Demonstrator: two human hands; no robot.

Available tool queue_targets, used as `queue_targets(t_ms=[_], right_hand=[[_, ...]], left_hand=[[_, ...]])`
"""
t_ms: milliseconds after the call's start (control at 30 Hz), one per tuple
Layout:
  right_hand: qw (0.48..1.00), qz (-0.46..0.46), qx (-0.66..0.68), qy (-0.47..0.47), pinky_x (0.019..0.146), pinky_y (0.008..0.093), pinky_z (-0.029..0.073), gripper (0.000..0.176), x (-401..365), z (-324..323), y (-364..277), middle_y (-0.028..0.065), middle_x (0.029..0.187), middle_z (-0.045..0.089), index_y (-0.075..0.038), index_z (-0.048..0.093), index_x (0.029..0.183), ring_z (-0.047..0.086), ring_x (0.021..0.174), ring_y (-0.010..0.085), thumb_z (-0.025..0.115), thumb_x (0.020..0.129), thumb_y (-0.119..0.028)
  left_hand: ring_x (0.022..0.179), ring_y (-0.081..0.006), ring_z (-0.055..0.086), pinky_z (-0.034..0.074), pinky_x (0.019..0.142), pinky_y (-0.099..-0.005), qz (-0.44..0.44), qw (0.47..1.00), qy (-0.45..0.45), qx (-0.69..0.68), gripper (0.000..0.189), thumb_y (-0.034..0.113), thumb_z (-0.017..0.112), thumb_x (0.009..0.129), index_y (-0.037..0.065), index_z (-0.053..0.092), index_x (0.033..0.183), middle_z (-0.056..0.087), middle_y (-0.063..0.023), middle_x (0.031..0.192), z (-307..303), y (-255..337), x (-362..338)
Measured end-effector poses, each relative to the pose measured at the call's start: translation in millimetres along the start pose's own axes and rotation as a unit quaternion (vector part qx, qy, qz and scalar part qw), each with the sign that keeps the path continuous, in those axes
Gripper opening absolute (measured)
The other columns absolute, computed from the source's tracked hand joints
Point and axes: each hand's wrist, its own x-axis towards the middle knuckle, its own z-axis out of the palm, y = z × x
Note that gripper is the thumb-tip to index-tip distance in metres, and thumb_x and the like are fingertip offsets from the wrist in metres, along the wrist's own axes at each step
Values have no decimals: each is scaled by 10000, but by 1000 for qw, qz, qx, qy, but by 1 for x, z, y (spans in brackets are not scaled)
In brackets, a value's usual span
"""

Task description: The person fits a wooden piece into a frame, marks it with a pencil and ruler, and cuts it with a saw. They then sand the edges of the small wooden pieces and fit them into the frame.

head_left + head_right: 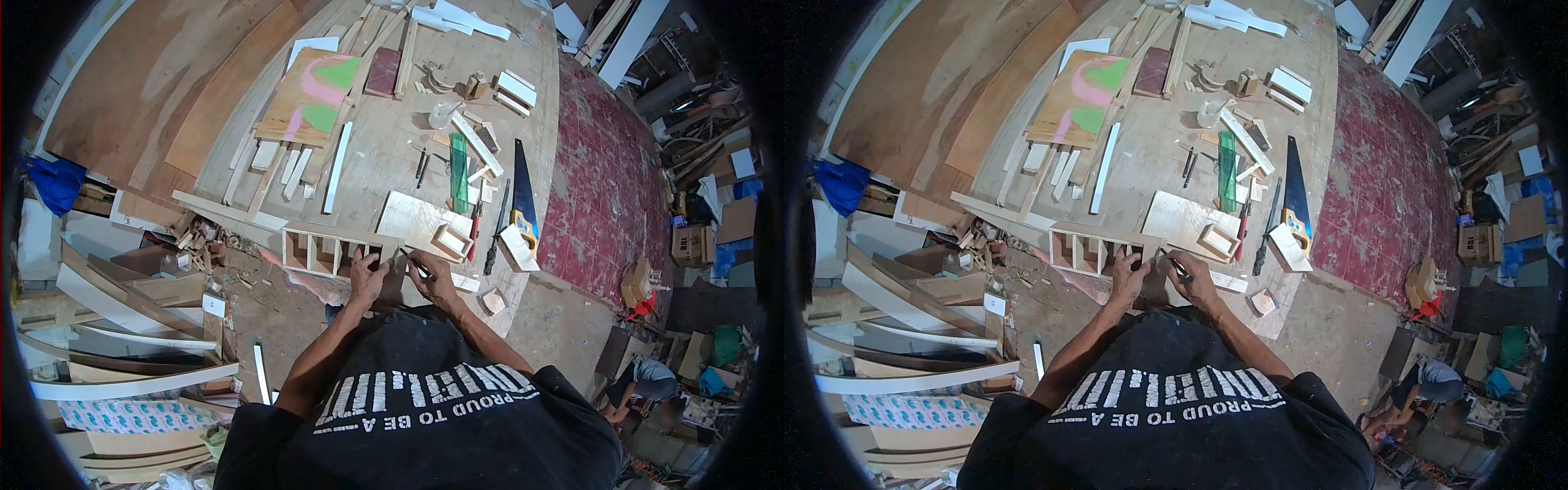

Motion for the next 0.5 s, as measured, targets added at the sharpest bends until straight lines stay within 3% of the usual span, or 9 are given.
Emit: queue_targets(t_ms=[167, 233, 500], right_hand=[[1000, 8, 3, -6, 733, 366, 551, 224, 0, -1, -5, 189, 956, 690, 6, 618, 1074, 699, 855, 337, 665, 856, -10], [1000, -8, -7, 28, 695, 326, 545, 168, 1, 1, -7, 168, 913, 697, 30, 650, 1009, 705, 806, 270, 682, 844, 24], [1000, 7, 4, 27, 685, 316, 547, 161, 0, 5, -3, 170, 914, 702, 39, 645, 1014, 711, 805, 256, 681, 859, 13]], left_hand=[[1272, -404, 471, 390, 1067, -402, 11, 1000, -12, -20, 499, 259, 784, 761, -111, 668, 1074, 460, -283, 1391, -6, 18, -4], [1250, -399, 483, 399, 1053, -401, 16, 1000, 0, -16, 492, 259, 787, 757, -107, 672, 1065, 478, -278, 1364, -2, 9, -2], [1201, -390, 508, 424, 1008, -406, 33, 999, 26, 8, 450, 254, 793, 746, -84, 687, 1024, 520, -269, 1293, -1, 7, -2]])
